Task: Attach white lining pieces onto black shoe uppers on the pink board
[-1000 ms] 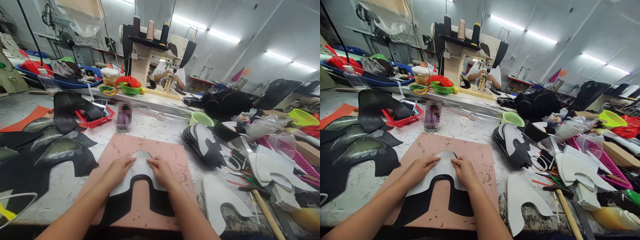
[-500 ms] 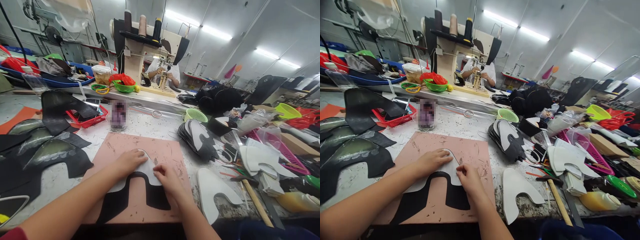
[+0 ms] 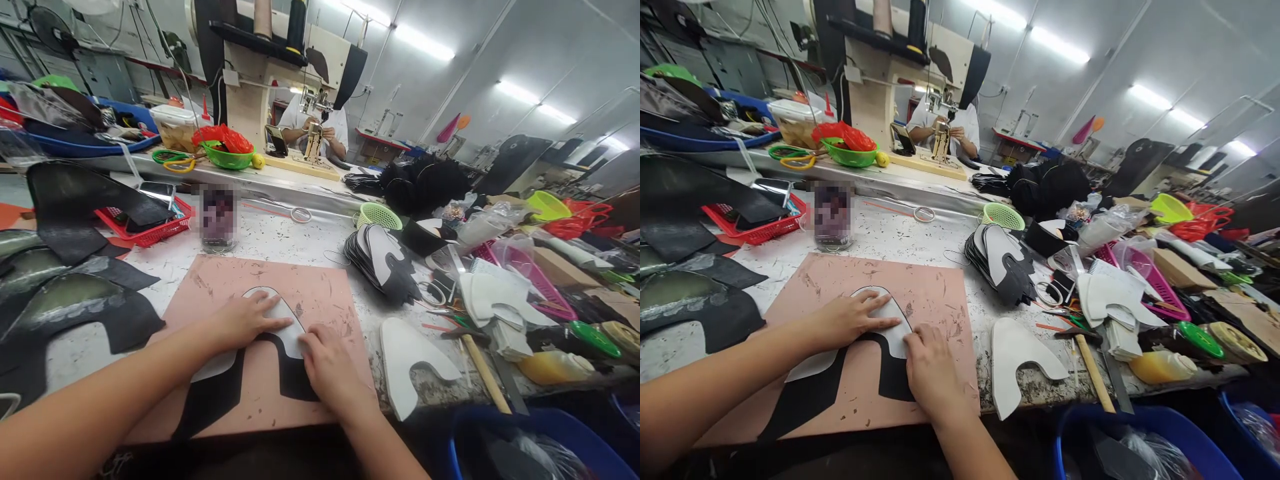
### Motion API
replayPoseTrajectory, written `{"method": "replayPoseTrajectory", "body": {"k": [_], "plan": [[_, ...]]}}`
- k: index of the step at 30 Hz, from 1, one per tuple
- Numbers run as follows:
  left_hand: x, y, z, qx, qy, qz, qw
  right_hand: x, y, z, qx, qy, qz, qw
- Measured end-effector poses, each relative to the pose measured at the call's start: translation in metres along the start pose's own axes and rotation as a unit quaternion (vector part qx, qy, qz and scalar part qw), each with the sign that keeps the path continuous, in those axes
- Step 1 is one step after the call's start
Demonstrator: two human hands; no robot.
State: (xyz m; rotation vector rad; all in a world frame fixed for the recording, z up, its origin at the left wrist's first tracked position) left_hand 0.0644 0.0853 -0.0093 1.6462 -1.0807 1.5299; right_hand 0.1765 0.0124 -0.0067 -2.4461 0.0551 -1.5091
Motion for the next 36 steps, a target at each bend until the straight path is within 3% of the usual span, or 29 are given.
{"method": "replayPoseTrajectory", "body": {"k": [2,4,8,12,14,18,21,24,30,33,36], "plan": [[0.002,0.000,-0.002,-0.009,0.014,0.007,1.000,-0.009,0.005,-0.010,0.109,0.022,-0.053,0.992],[0.001,0.002,-0.005,-0.019,0.033,0.013,0.999,-0.016,0.009,-0.013,0.172,0.034,-0.110,0.978],[-0.007,0.014,-0.022,-0.003,0.085,0.036,0.996,-0.009,0.005,-0.012,0.181,0.048,-0.144,0.972],[-0.013,0.027,-0.035,0.020,0.129,0.099,0.987,0.004,-0.013,-0.023,0.151,0.071,-0.161,0.973],[-0.012,0.029,-0.033,0.015,0.124,0.117,0.985,0.004,-0.032,-0.030,0.124,0.047,-0.135,0.982],[-0.005,0.025,-0.029,0.030,0.080,0.120,0.989,-0.014,-0.072,-0.043,0.088,-0.137,0.012,0.987],[0.001,0.029,-0.025,0.033,0.073,0.107,0.991,-0.044,-0.084,-0.045,0.089,-0.181,0.017,0.979],[0.002,0.050,-0.013,0.028,0.090,0.081,0.992,-0.063,-0.080,-0.049,0.123,-0.124,-0.016,0.985],[-0.008,0.131,0.037,0.098,0.115,0.032,0.988,-0.068,-0.070,-0.056,0.150,-0.007,-0.070,0.986],[-0.010,0.161,0.063,0.150,0.064,0.069,0.984,-0.067,-0.069,-0.054,0.130,0.020,-0.093,0.987],[-0.007,0.174,0.079,0.175,0.019,0.123,0.977,-0.063,-0.070,-0.057,0.113,0.029,-0.090,0.989]]}}
Point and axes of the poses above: each hand's wrist, its own y-axis away from the middle knuckle, its own x-axis out of the back of the hand, z = x × y, the point moved 7 cm from there along -y, towards the middle knuckle, and after that the axes turned 13 degrees about z, right-handed, at the moved point
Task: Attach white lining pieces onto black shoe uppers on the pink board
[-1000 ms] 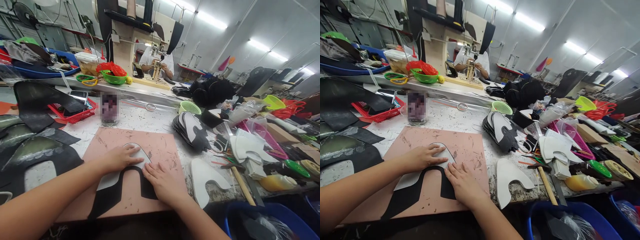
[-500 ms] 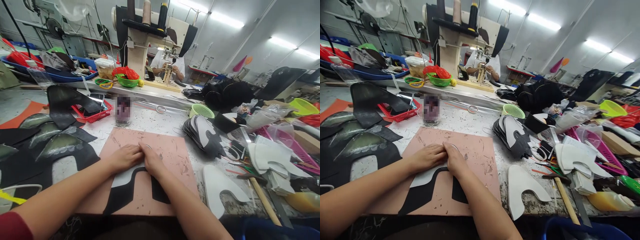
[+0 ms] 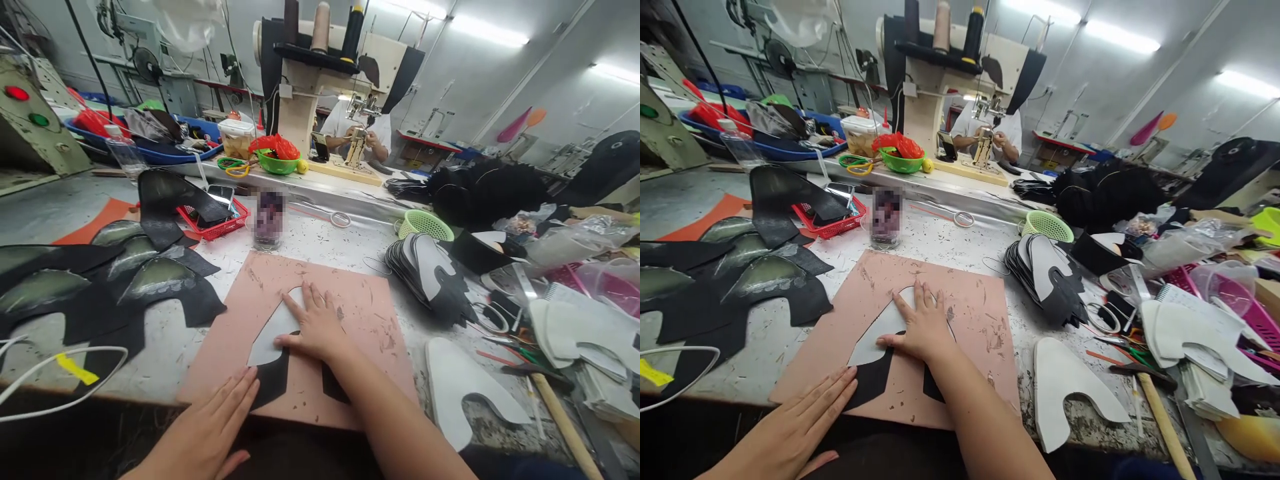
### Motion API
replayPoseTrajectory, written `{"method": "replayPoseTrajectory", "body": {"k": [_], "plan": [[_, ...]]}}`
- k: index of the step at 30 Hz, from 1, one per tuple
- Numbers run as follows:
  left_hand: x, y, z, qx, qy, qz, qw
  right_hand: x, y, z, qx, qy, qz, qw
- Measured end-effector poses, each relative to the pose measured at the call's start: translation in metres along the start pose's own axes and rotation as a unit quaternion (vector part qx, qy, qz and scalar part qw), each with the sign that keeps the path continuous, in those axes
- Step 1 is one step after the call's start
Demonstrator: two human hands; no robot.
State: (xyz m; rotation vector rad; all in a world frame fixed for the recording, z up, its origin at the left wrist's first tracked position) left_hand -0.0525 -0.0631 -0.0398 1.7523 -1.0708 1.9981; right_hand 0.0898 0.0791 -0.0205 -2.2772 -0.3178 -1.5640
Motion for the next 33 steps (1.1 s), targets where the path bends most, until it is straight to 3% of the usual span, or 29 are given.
{"method": "replayPoseTrajectory", "body": {"k": [5,10,14,23,26,29,31,33], "plan": [[0.009,-0.002,0.005,0.010,-0.019,0.049,0.999,0.010,0.008,-0.036,0.017,-0.011,0.058,0.998],[0.006,-0.002,0.009,0.015,-0.030,0.011,0.999,-0.002,0.026,-0.074,0.020,-0.074,-0.016,0.997],[-0.003,0.002,0.009,0.042,-0.017,-0.031,0.998,-0.003,0.026,-0.081,0.015,-0.077,-0.027,0.997],[-0.001,0.003,0.013,0.022,-0.021,0.003,1.000,0.001,0.016,-0.066,-0.053,-0.105,0.001,0.993],[0.003,0.008,0.010,0.034,-0.015,0.054,0.998,0.003,0.024,-0.073,0.003,-0.108,0.011,0.994],[0.005,0.012,0.010,0.031,-0.019,0.092,0.995,-0.001,0.038,-0.088,0.106,-0.044,0.041,0.993],[0.003,0.013,0.009,0.029,-0.022,0.093,0.995,-0.008,0.045,-0.100,0.181,0.008,0.049,0.982],[0.000,0.012,0.005,0.042,-0.030,0.084,0.995,-0.015,0.044,-0.103,0.205,0.017,0.044,0.978]]}}
Point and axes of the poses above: each hand's wrist, its own y-axis away from the middle knuckle, its own x-axis out of the back of the hand, z = x × y, the point moved 7 cm from there along -y, towards the middle knuckle, and after that the axes turned 13 degrees about z, right-handed, at the moved point
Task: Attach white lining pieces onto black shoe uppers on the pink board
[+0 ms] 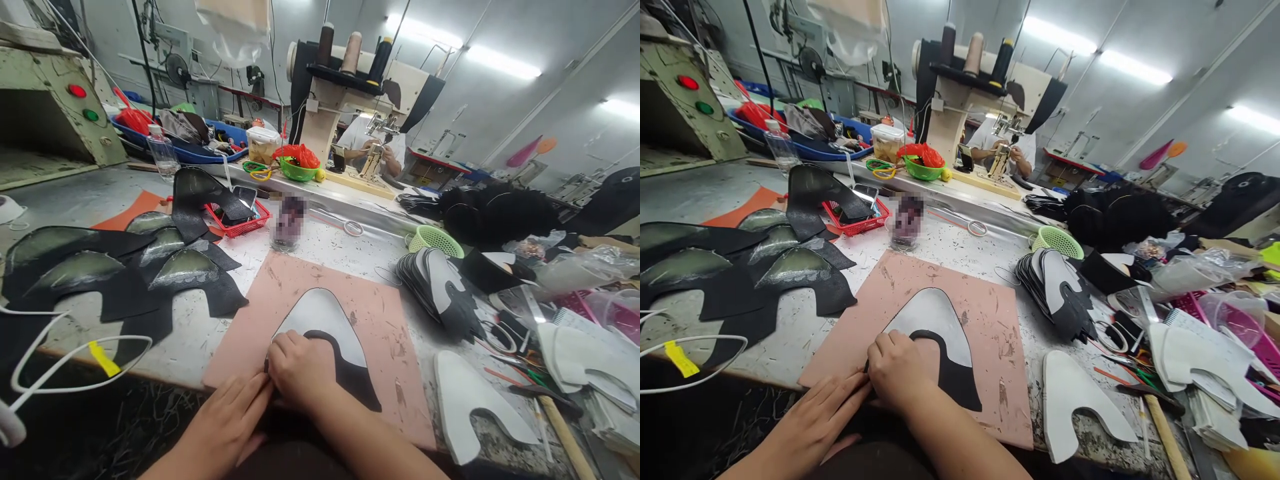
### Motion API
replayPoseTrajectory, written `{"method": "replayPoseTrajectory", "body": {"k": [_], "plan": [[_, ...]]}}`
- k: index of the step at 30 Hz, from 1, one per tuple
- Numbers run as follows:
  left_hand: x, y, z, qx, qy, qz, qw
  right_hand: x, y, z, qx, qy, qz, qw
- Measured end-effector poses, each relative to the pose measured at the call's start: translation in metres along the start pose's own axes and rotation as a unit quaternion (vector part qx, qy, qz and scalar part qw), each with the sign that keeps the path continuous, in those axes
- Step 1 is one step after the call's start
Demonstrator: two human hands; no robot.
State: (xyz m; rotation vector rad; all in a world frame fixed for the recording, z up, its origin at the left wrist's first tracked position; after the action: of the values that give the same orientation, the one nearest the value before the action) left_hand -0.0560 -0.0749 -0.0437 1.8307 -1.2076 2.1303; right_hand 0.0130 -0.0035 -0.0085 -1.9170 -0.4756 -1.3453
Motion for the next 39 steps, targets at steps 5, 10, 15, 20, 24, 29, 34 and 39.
{"method": "replayPoseTrajectory", "body": {"k": [5,10,15,20,24,29,34,39], "plan": [[0.001,-0.017,-0.003,-0.007,0.024,0.018,1.000,0.004,-0.016,0.065,-0.306,-0.185,0.018,0.934],[0.001,-0.022,-0.004,-0.007,0.042,0.041,0.998,0.013,-0.024,0.077,-0.277,-0.276,-0.037,0.919],[0.007,-0.010,-0.007,0.051,0.024,0.090,0.994,0.007,-0.019,0.036,-0.117,-0.197,-0.090,0.969],[0.023,-0.018,-0.001,0.047,0.040,0.123,0.990,-0.005,-0.023,0.045,-0.152,-0.195,-0.103,0.964],[0.027,-0.021,0.001,0.040,0.039,0.132,0.990,-0.004,-0.024,0.045,-0.174,-0.218,-0.107,0.954],[0.022,-0.018,0.001,0.032,0.032,0.120,0.992,0.000,-0.021,0.039,-0.193,-0.212,-0.122,0.950],[0.023,-0.026,-0.001,0.030,0.061,0.141,0.988,-0.001,-0.022,0.064,-0.270,-0.286,-0.073,0.917],[0.026,-0.028,-0.003,0.043,0.059,0.151,0.986,0.002,-0.018,0.055,-0.195,-0.263,-0.089,0.941]]}}
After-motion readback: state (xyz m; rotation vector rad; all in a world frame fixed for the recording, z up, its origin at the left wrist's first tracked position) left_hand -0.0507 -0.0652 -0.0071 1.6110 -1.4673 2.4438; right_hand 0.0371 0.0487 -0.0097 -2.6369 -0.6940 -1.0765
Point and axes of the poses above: each hand's wrist, its own y-axis away from the middle knuckle, its own x-axis out of the back of the hand, z = x × y, the point moved 7 cm from there along -y, towards the middle knuckle, and after that the axes turned 13 degrees about z, right-handed, at the moved point
